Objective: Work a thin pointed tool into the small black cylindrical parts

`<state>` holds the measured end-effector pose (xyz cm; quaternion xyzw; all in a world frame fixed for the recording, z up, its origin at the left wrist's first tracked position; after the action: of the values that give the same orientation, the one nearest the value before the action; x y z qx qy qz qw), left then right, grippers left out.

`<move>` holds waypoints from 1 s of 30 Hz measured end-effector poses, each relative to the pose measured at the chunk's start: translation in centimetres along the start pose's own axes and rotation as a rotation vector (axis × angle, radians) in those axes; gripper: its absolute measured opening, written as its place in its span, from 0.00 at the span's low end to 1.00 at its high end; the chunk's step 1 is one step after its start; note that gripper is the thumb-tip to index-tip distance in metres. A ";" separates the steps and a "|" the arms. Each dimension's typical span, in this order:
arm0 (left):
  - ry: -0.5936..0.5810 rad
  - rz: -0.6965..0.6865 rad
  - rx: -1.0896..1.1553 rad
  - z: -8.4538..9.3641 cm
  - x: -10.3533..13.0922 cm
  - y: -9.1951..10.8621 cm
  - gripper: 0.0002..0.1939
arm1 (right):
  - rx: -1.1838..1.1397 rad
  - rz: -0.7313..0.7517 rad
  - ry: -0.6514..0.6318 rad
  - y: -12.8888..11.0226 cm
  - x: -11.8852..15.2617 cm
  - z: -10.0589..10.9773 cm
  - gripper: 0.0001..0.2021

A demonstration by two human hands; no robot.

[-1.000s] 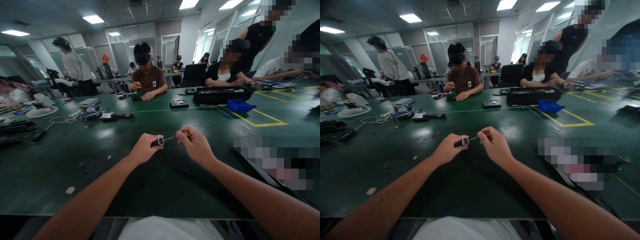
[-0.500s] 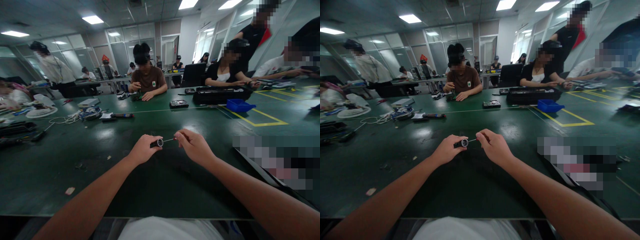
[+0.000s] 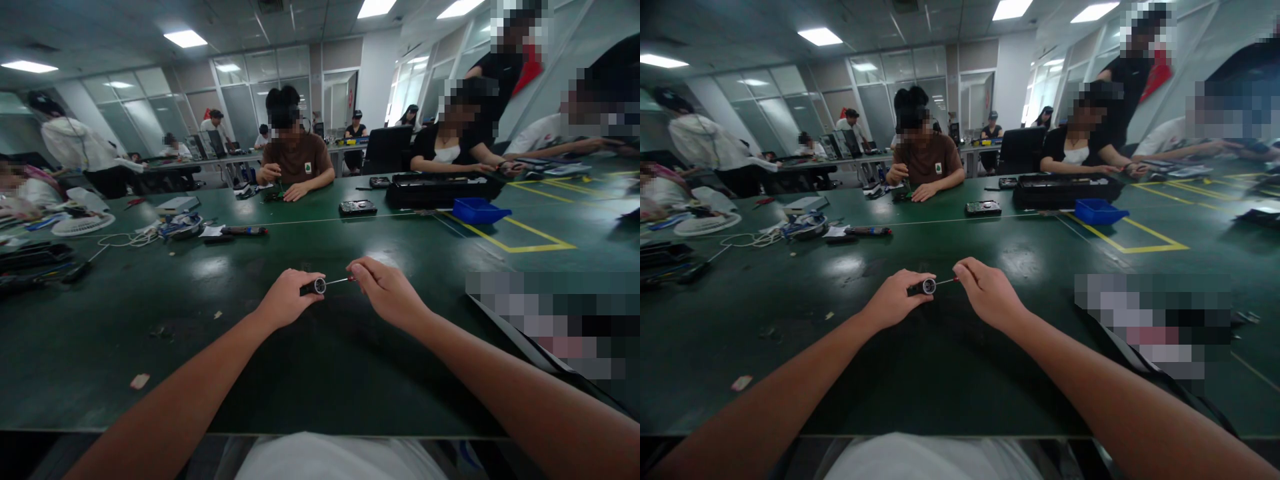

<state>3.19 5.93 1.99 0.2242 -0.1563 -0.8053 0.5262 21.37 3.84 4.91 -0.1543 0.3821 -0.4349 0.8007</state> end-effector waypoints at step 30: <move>0.011 -0.040 0.005 0.0 -0.2 0.3 0.20 | -0.504 -0.215 0.234 3.1 0.1 -0.8 0.13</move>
<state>3.49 5.94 2.18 0.2332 -0.1510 -0.8140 0.5102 22.56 5.60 2.53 -0.3367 0.5493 -0.4233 0.6370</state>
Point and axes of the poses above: each hand's wrist, its own x-axis away from the middle knuckle, its own z-axis out of the back of the hand, y = z × x, the point moved 7 cm from there along -x, towards the middle knuckle, and after that the axes turned 9 degrees about z, right-handed, at the moved point
